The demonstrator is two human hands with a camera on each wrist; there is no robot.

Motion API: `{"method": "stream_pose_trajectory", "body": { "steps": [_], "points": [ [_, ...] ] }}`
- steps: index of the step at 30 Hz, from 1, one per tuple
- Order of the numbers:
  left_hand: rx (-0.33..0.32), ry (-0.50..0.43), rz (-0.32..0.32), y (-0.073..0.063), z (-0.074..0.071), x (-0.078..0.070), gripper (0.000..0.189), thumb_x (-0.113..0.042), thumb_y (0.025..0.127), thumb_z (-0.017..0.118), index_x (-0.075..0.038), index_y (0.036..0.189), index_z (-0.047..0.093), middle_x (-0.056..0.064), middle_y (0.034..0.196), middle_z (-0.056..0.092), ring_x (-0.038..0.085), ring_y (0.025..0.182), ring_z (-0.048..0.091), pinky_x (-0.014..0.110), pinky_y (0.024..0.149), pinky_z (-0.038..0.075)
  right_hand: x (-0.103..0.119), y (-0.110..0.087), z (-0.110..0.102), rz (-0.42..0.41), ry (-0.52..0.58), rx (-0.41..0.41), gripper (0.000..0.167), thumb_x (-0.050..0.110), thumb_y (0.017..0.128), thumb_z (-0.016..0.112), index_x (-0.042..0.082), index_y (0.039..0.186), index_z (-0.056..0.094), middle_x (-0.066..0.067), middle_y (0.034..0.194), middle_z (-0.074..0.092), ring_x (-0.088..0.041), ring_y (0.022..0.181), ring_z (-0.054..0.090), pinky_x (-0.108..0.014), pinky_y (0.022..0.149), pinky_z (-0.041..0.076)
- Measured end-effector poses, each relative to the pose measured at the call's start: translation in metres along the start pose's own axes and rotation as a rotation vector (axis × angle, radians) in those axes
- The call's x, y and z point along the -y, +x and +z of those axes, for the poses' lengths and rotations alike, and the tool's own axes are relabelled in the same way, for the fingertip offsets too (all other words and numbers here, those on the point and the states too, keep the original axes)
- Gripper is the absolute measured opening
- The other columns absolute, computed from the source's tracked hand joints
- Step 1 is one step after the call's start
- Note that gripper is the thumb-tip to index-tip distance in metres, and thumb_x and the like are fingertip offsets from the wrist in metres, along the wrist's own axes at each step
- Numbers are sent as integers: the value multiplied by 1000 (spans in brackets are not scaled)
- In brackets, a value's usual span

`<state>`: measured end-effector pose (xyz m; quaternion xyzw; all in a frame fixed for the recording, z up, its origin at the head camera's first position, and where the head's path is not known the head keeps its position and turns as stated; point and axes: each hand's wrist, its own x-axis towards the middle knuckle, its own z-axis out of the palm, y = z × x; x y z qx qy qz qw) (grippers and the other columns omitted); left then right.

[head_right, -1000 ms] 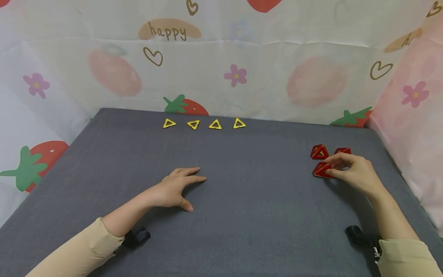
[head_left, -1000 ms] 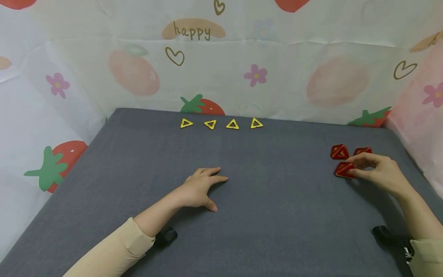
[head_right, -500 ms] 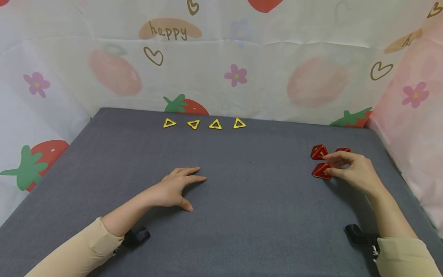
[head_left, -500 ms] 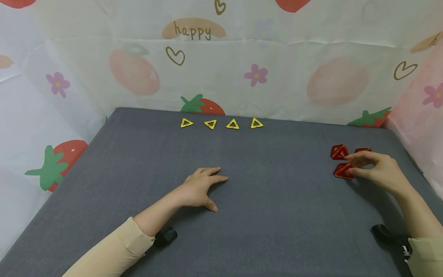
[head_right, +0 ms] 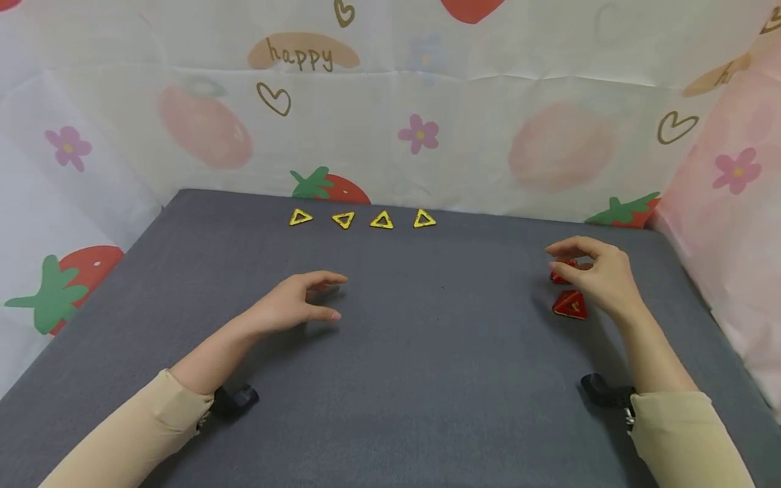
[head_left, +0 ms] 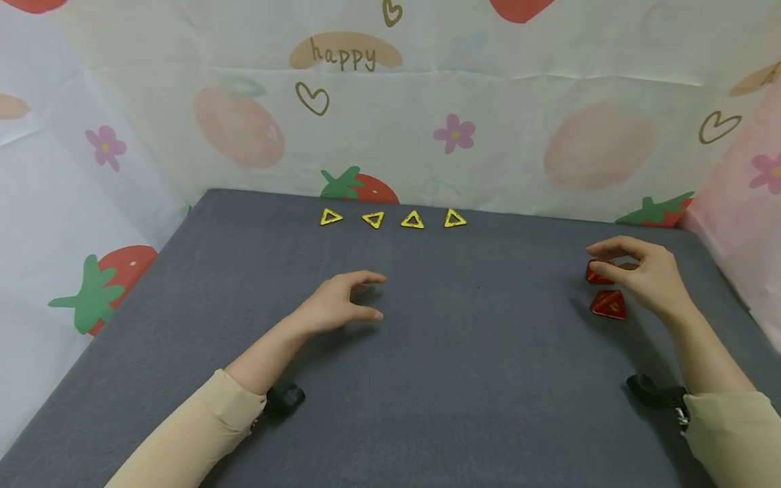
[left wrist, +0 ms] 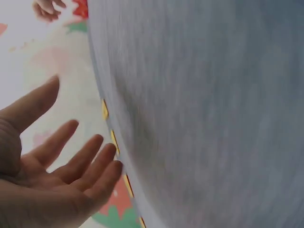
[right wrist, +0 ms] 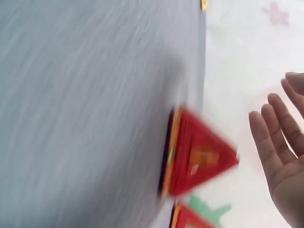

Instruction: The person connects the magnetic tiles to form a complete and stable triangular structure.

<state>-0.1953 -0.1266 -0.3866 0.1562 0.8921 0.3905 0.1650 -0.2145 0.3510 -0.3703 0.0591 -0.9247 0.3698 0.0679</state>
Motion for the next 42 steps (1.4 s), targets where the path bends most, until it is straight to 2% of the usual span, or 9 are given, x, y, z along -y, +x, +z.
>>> {"method": "stream_pose_trajectory", "body": {
  "steps": [4, 7, 13, 18, 24, 28, 32, 37, 42],
  "points": [
    [-106, -56, -63, 8, -16, 6, 58, -22, 91, 71, -12, 144, 49, 13, 149, 50, 35, 139, 47, 53, 111, 41, 18, 12, 17, -28, 15, 29, 30, 32, 92, 70, 14, 116, 69, 34, 99, 61, 14, 82, 61, -18, 66, 53],
    [-197, -82, -122, 17, -29, 13, 57, -21, 94, 66, -10, 146, 46, 14, 151, 47, 35, 140, 45, 51, 113, 39, 34, 23, 31, -40, -18, 46, 33, 39, 93, 67, 17, 117, 70, 25, 103, 65, 11, 86, 59, -24, 71, 52],
    [-403, -128, -223, 50, -50, 26, 55, -18, 96, 61, -6, 147, 42, 15, 152, 45, 35, 140, 44, 49, 113, 40, 65, 57, 70, -69, -13, 126, 41, 39, 96, 63, 12, 126, 64, -13, 119, 67, -21, 106, 61, -46, 91, 48],
    [-511, -202, -239, 80, -47, 25, 49, -17, 96, 61, -6, 142, 49, 15, 147, 52, 32, 136, 51, 45, 110, 44, 85, 86, 104, -40, 51, 159, 43, 33, 97, 62, 7, 131, 59, -19, 131, 62, -35, 118, 60, -51, 94, 49],
    [-509, -257, -193, 108, -26, 3, 45, -15, 95, 63, -5, 137, 54, 14, 139, 58, 31, 127, 57, 44, 106, 47, 90, 110, 130, 56, 102, 124, 47, 30, 96, 62, 5, 136, 56, -20, 137, 57, -37, 125, 55, -52, 100, 48],
    [-514, -262, -176, 125, -10, -10, 42, -15, 95, 63, -4, 135, 55, 14, 135, 60, 31, 125, 58, 44, 105, 47, 86, 120, 140, 149, 197, 111, 48, 29, 98, 60, 4, 138, 53, -21, 140, 55, -37, 123, 56, -48, 100, 50],
    [-500, -253, -173, 142, 4, -18, 42, -13, 96, 61, -5, 137, 54, 13, 140, 58, 30, 128, 58, 42, 106, 47, 84, 126, 149, 239, 258, 121, 49, 29, 99, 59, 3, 139, 52, -21, 145, 52, -38, 125, 55, -47, 102, 49],
    [-429, -163, -162, 162, 13, -22, 51, -16, 97, 59, -4, 145, 45, 15, 149, 50, 32, 138, 48, 43, 114, 40, 93, 129, 161, 263, 149, 105, 49, 35, 98, 59, 3, 136, 55, -21, 145, 52, -39, 130, 50, -50, 105, 45],
    [-327, 29, -207, 180, 16, -21, 60, -21, 98, 56, -7, 153, 35, 14, 156, 43, 32, 147, 36, 42, 123, 27, 103, 129, 167, 279, 70, 96, 52, 39, 98, 59, 4, 135, 55, -20, 141, 56, -39, 126, 53, -51, 104, 47]
  ]
}}
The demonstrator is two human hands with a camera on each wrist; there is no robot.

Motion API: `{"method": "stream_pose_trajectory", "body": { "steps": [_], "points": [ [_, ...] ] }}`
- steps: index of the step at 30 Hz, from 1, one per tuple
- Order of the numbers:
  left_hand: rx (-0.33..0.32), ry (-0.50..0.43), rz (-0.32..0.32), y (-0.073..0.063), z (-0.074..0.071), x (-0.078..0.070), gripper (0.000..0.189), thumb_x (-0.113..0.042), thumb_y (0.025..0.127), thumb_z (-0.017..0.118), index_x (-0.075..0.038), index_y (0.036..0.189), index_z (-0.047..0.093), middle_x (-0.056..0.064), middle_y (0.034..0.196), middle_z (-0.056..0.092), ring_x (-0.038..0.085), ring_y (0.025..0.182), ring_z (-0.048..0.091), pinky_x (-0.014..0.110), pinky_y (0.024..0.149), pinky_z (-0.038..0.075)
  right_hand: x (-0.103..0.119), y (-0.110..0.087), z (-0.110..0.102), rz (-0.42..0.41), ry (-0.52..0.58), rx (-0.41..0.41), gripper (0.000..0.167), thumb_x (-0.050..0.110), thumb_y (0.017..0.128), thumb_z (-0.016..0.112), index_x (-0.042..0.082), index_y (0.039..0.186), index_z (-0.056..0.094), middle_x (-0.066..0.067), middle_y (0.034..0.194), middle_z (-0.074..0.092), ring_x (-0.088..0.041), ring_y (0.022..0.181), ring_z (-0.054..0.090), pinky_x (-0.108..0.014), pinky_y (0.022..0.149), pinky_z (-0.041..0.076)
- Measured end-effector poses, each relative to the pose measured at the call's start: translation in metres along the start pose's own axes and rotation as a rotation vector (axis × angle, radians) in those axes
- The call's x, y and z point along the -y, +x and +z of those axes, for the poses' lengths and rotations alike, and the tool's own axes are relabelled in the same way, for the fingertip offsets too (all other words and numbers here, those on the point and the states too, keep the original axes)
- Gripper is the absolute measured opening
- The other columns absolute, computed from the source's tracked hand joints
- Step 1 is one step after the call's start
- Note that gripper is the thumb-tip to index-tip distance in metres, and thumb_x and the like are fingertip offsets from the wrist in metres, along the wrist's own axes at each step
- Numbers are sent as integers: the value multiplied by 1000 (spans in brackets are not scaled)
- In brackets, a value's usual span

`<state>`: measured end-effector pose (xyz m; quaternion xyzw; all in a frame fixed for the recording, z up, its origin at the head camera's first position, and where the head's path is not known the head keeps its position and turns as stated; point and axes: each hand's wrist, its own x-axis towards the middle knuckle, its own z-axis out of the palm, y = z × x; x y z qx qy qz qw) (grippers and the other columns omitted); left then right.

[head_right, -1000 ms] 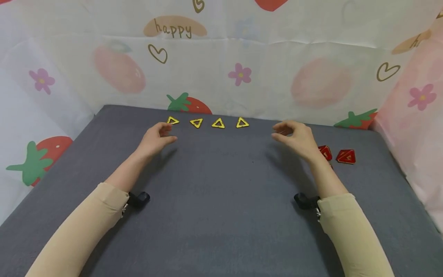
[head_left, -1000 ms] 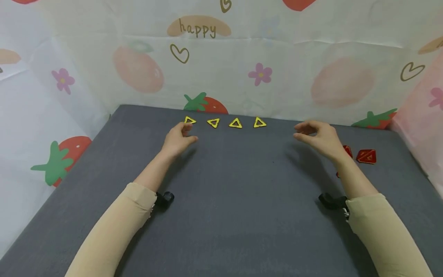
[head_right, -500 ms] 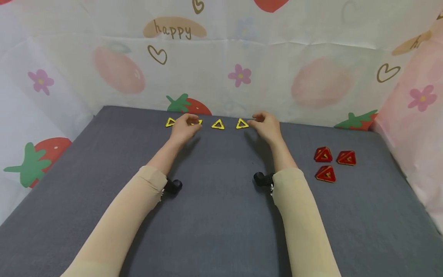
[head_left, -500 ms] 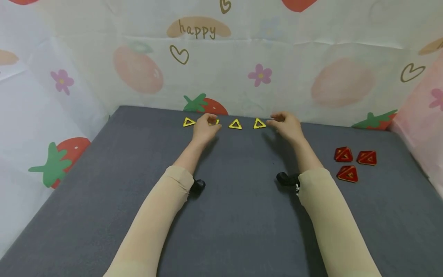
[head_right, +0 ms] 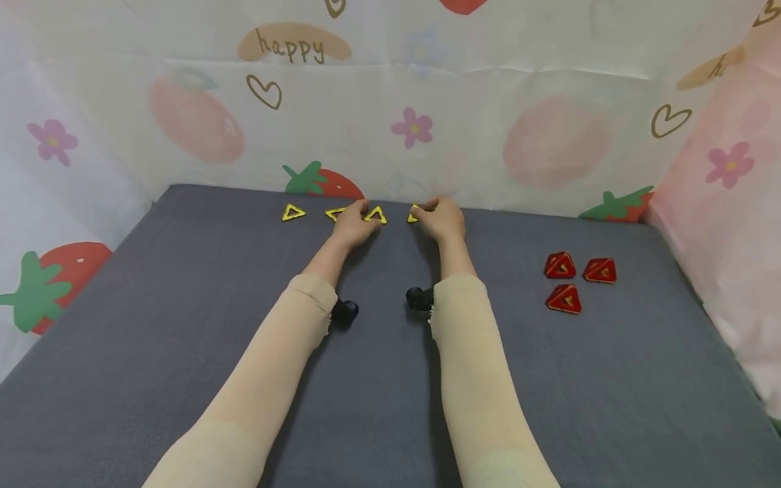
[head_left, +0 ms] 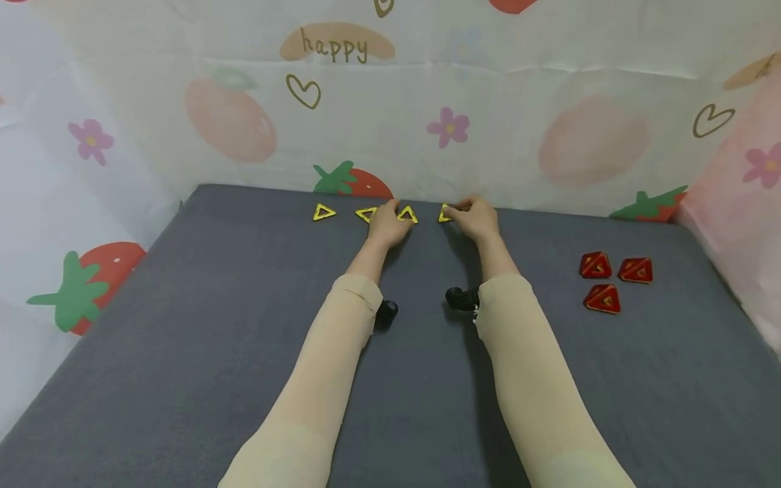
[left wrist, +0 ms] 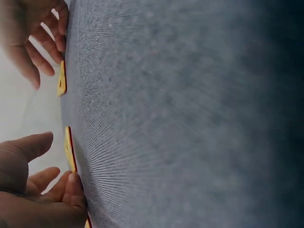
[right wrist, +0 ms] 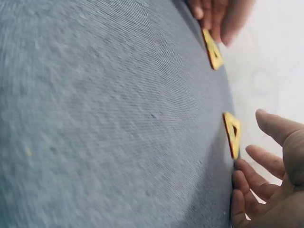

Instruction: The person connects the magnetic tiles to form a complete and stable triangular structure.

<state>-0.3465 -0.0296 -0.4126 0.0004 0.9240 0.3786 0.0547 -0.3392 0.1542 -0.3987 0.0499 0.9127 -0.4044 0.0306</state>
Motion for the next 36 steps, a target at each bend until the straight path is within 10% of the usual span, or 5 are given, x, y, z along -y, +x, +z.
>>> {"method": "stream_pose_trajectory", "body": {
  "steps": [6, 13, 26, 36],
  "points": [
    [78, 224, 10, 10, 1, -1, 58, -27, 102, 50, -15, 156, 32, 13, 159, 37, 28, 150, 30, 46, 125, 18, 5, 1, 6, 20, -129, -21, 55, 44, 95, 62, 10, 138, 56, -14, 143, 56, -38, 128, 52, -53, 106, 44],
    [39, 323, 7, 9, 9, 0, 46, -32, 103, 50, -28, 149, 45, 8, 155, 40, 29, 143, 34, 42, 114, 34, 5, 2, 11, 36, -216, -19, 52, 45, 95, 63, 18, 139, 55, -16, 148, 44, -43, 138, 36, -62, 110, 33],
    [-48, 67, -5, -19, -6, -7, 31, -24, 86, 78, -13, 114, 73, 8, 121, 69, 28, 115, 61, 41, 100, 50, -6, 2, 7, 21, -25, -49, 38, 26, 90, 72, 8, 123, 64, -16, 127, 64, -36, 115, 57, -46, 96, 50],
    [22, 149, 31, -26, -8, -6, 42, -24, 82, 82, -6, 118, 71, 10, 123, 70, 29, 115, 64, 40, 104, 49, -13, 3, 3, -14, 8, -11, 28, 25, 92, 69, 4, 111, 67, -18, 126, 64, -37, 120, 52, -47, 101, 47]
  ]
}}
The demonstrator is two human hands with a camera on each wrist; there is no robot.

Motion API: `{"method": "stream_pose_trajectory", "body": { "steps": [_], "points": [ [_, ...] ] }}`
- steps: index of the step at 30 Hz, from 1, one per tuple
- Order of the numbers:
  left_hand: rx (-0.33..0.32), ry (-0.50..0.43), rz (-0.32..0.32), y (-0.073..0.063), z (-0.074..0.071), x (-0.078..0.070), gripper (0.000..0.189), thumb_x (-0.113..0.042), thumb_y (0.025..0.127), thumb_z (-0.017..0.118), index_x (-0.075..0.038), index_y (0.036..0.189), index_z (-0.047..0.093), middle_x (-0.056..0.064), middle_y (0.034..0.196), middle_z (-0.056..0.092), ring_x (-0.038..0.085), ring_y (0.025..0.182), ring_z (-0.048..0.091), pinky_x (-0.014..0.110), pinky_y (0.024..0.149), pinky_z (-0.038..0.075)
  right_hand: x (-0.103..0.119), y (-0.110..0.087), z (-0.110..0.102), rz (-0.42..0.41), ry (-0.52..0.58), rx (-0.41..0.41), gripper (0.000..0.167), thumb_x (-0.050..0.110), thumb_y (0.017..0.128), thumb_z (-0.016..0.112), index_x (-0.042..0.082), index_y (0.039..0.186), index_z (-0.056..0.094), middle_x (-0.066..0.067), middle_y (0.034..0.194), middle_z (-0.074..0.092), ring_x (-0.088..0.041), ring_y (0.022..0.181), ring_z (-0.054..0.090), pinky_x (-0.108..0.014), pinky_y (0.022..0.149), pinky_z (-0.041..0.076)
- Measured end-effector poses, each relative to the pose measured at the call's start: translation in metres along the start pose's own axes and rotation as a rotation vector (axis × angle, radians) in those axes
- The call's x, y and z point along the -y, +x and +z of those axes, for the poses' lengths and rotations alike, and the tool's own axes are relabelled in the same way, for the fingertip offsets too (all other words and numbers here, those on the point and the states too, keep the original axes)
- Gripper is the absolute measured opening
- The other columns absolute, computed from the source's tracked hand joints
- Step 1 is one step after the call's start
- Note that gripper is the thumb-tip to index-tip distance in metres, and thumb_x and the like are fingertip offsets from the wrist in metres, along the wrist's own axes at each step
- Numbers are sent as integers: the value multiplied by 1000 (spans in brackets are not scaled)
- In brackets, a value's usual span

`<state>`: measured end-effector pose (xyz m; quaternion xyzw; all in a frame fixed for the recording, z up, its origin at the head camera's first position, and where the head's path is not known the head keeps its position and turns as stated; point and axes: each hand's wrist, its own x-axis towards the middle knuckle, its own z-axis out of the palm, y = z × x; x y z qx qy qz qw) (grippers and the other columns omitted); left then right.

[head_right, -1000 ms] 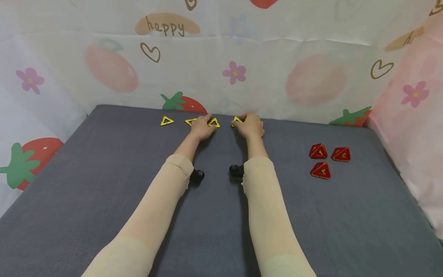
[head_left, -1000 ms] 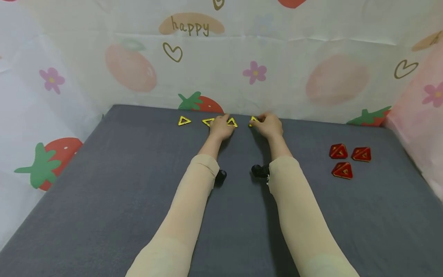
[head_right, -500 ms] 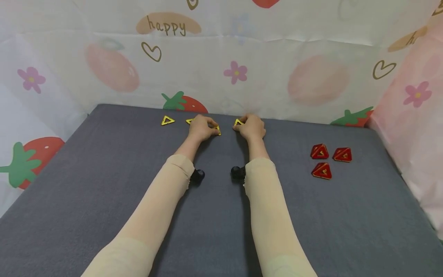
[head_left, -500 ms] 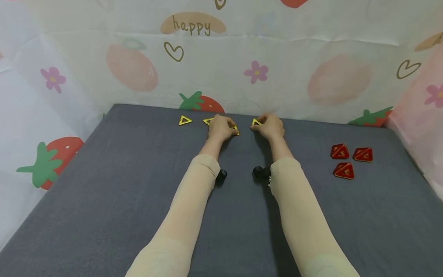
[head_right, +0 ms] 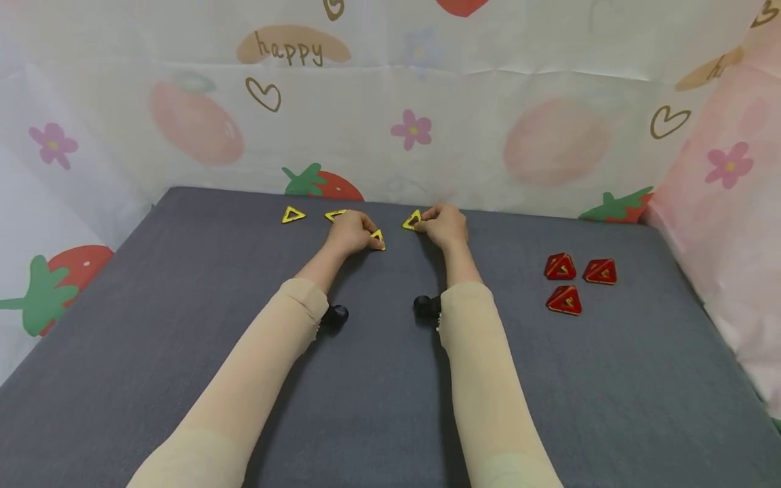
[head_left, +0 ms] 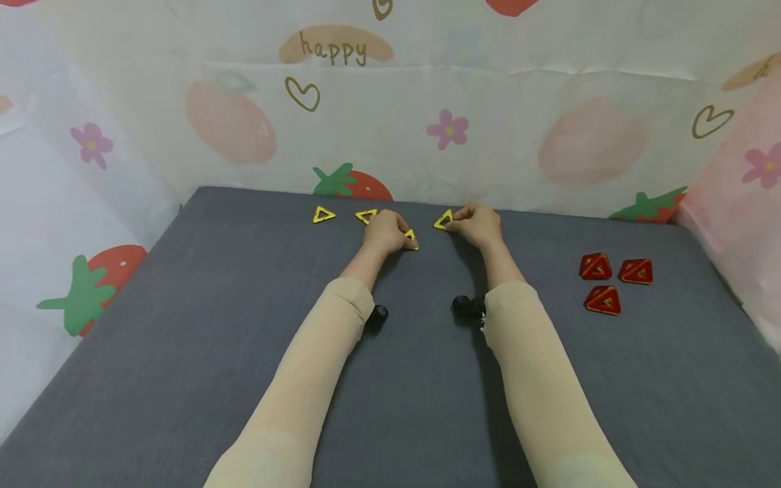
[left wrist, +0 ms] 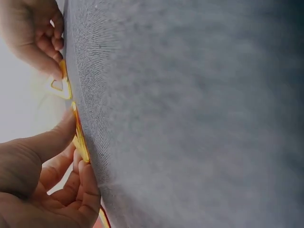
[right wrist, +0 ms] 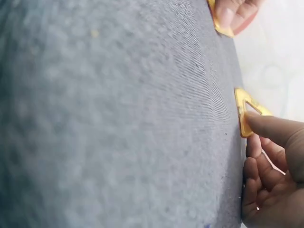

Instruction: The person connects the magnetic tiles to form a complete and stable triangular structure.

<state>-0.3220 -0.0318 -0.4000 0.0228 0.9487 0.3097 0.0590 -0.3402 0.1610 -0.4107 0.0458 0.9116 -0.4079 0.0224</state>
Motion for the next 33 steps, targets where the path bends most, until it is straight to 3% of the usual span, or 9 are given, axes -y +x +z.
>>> {"method": "stream_pose_trajectory", "body": {
  "steps": [4, 7, 11, 15, 17, 24, 27, 33],
  "points": [
    [22, 46, 40, -9, 0, 0, 32, -26, 80, 84, -7, 104, 75, 9, 111, 74, 25, 99, 67, 37, 90, 53, -4, -1, -6, -26, -9, 42, 28, 27, 95, 65, 4, 110, 66, -17, 124, 63, -33, 112, 55, -43, 93, 47],
    [39, 76, 60, -16, 0, -1, 27, -27, 79, 84, -7, 95, 74, 7, 102, 74, 21, 85, 63, 34, 76, 51, -7, -1, -11, -40, 17, 75, 29, 27, 96, 64, 3, 113, 63, -17, 120, 64, -28, 102, 58, -37, 86, 46],
    [51, 81, 70, -24, 0, -1, 27, -26, 79, 84, -7, 95, 72, 8, 103, 73, 22, 87, 63, 33, 78, 51, -12, -1, -18, -52, 56, 119, 34, 26, 97, 63, 1, 119, 60, -18, 119, 65, -22, 93, 60, -34, 85, 46],
    [78, 25, 78, -29, -2, 5, 23, -21, 83, 80, -7, 99, 74, 9, 107, 73, 28, 100, 65, 39, 89, 54, -14, -2, -24, -78, 78, 179, 35, 26, 98, 62, 1, 123, 58, -18, 118, 64, -17, 87, 63, -31, 84, 49],
    [99, -17, 79, -32, -4, 8, 19, -19, 86, 78, -7, 100, 75, 10, 104, 74, 28, 98, 66, 39, 91, 53, -14, -5, -27, -96, 102, 215, 34, 24, 98, 61, 1, 123, 58, -18, 117, 64, -14, 85, 64, -29, 81, 53],
    [207, -158, 57, -50, -14, 15, 15, -17, 89, 74, -5, 97, 74, 6, 82, 71, 11, 64, 61, 24, 64, 51, -11, -27, -39, -152, 124, 340, 31, 21, 98, 62, -1, 119, 61, -23, 113, 67, -18, 83, 72, -34, 78, 61],
    [246, -195, 57, -59, -16, 15, 15, -16, 90, 73, -4, 98, 72, 4, 82, 69, 9, 63, 60, 19, 60, 49, -10, -40, -42, -171, 117, 385, 31, 23, 98, 63, 0, 118, 61, -19, 108, 69, -22, 86, 74, -37, 79, 61],
    [312, -242, 56, -77, -10, 10, 14, -15, 90, 72, -4, 99, 70, 9, 89, 73, 12, 68, 66, 23, 66, 54, -11, -63, -46, -219, 141, 458, 28, 21, 96, 65, 2, 118, 63, -14, 97, 69, -26, 88, 73, -39, 79, 61]
  ]
}}
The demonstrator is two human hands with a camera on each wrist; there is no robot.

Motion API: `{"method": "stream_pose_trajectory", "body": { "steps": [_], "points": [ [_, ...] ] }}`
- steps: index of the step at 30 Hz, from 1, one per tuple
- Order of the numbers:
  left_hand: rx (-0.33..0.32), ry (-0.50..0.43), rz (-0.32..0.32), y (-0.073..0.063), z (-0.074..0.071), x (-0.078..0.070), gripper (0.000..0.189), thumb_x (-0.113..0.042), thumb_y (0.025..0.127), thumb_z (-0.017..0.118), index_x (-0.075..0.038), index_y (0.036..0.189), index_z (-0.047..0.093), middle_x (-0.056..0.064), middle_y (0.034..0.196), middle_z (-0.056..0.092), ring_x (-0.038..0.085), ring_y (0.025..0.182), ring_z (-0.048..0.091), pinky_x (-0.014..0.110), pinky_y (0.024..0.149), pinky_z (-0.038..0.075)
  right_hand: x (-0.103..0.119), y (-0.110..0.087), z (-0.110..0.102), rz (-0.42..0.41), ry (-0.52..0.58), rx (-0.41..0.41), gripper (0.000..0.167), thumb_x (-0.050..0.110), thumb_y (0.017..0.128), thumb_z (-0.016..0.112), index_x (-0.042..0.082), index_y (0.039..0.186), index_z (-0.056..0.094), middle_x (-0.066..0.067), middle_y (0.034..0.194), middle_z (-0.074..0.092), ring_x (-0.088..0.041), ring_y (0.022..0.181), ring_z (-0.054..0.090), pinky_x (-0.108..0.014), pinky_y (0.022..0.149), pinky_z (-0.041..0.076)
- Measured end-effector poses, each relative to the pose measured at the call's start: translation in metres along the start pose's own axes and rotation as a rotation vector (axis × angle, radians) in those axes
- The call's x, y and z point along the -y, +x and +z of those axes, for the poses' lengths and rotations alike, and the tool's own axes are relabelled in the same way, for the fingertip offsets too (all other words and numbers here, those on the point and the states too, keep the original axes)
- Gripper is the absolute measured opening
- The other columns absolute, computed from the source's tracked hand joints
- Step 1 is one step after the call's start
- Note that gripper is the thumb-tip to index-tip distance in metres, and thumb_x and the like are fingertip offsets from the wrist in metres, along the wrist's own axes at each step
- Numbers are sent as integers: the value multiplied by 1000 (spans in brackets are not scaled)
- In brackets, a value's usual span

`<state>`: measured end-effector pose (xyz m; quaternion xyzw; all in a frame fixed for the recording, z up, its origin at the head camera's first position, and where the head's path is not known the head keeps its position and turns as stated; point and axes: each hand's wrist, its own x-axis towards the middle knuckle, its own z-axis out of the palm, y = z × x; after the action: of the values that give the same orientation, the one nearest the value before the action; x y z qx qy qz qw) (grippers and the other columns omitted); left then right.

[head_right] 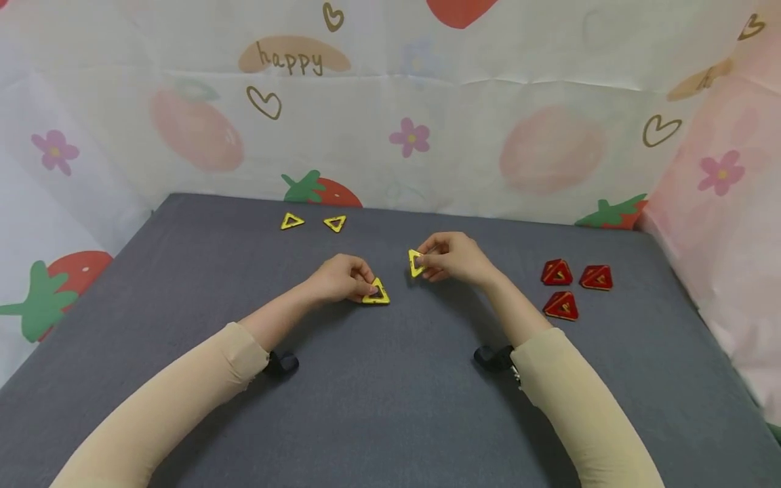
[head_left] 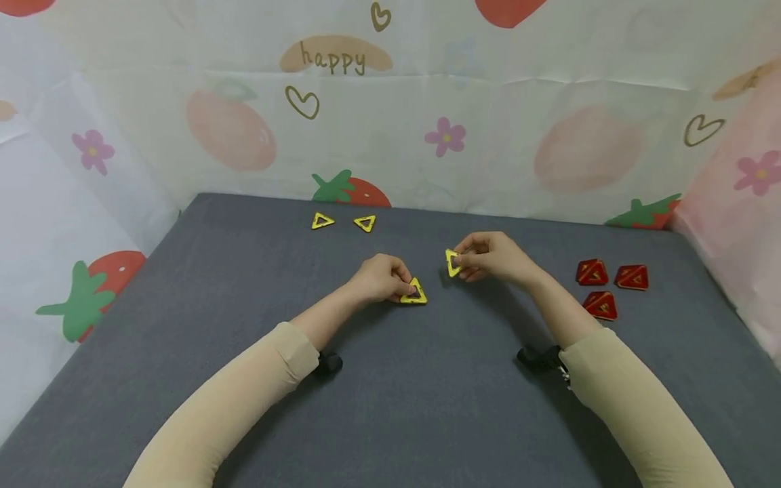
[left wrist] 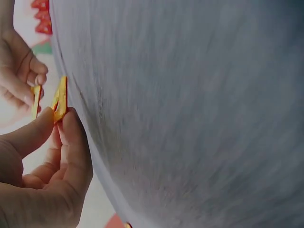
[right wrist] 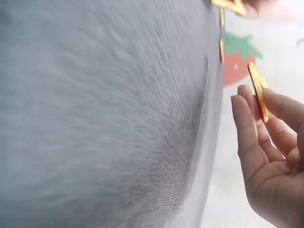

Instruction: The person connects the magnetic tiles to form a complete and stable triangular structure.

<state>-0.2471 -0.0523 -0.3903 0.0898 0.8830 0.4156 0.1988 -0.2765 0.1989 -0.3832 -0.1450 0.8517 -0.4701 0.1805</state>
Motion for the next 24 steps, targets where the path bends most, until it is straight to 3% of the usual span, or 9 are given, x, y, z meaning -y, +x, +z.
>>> {"method": "stream_pose_trajectory", "body": {
  "steps": [15, 24],
  "points": [
    [65, -110, 12, -23, 31, -9, 10, -9, 84, 77, -4, 90, 70, 10, 82, 75, 10, 61, 67, 25, 60, 57, 2, -42, 25, 21, -10, 51, 23, 20, 94, 67, 5, 112, 68, -11, 96, 69, -22, 84, 73, -35, 75, 62],
    [78, -59, 46, -29, 39, -9, 8, -6, 84, 77, -3, 88, 71, 11, 83, 74, 10, 61, 68, 25, 60, 57, 0, -52, 33, 31, -31, 77, 23, 18, 94, 67, 4, 112, 69, -14, 97, 71, -20, 81, 74, -34, 73, 62]
  ]
}}
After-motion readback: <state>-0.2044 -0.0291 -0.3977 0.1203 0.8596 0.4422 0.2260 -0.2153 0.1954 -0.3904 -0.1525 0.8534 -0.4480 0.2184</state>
